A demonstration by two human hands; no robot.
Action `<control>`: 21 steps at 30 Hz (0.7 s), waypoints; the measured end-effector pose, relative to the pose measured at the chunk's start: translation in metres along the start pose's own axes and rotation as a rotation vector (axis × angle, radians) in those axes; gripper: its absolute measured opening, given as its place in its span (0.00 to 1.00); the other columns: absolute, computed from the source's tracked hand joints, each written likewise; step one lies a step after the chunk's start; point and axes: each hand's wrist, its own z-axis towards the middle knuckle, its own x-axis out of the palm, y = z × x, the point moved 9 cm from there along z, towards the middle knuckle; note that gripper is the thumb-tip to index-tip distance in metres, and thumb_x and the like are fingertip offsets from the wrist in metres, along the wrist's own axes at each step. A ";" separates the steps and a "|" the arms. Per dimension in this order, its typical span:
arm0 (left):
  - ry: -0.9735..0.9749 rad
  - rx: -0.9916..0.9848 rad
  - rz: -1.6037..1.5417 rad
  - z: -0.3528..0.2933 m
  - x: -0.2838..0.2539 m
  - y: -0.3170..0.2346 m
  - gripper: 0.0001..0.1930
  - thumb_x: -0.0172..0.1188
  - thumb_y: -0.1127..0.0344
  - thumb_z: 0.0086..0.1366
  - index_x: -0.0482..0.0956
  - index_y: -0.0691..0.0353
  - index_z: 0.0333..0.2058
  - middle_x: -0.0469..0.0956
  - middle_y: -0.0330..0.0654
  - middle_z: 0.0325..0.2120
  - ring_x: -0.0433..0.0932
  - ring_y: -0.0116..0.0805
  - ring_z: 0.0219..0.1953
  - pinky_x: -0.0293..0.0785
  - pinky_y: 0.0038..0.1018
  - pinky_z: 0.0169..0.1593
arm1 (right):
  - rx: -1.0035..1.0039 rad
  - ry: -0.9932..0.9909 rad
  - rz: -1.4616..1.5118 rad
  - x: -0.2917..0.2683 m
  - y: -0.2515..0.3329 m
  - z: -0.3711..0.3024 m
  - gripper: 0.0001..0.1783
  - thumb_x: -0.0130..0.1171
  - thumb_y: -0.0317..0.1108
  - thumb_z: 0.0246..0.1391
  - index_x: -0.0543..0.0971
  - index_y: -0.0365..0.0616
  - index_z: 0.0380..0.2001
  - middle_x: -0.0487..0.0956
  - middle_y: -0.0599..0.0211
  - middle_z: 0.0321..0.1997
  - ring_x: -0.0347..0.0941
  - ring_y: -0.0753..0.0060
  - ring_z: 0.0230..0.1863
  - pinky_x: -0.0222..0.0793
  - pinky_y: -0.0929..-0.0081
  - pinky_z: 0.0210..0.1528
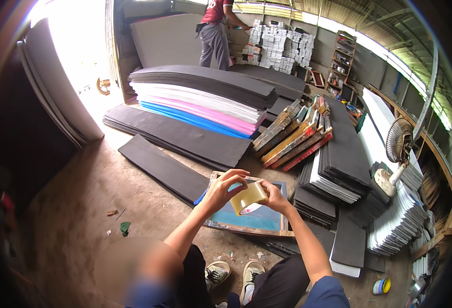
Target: The person sits on the floor and applies masking tape to the edges of a wooden frame with a teal screen. They repeatedly tear tape, press it onto the frame edges, and smooth it down by hand.
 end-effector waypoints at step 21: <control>-0.222 -0.319 0.257 -0.023 0.012 0.072 0.05 0.54 0.68 0.61 0.70 0.57 0.36 0.64 0.47 0.38 0.76 0.50 0.32 0.75 0.39 0.32 | -0.127 -0.416 -0.362 0.015 0.028 0.047 0.10 0.63 0.31 0.44 0.77 0.40 0.31 0.74 0.63 0.31 0.72 0.64 0.34 0.68 0.70 0.38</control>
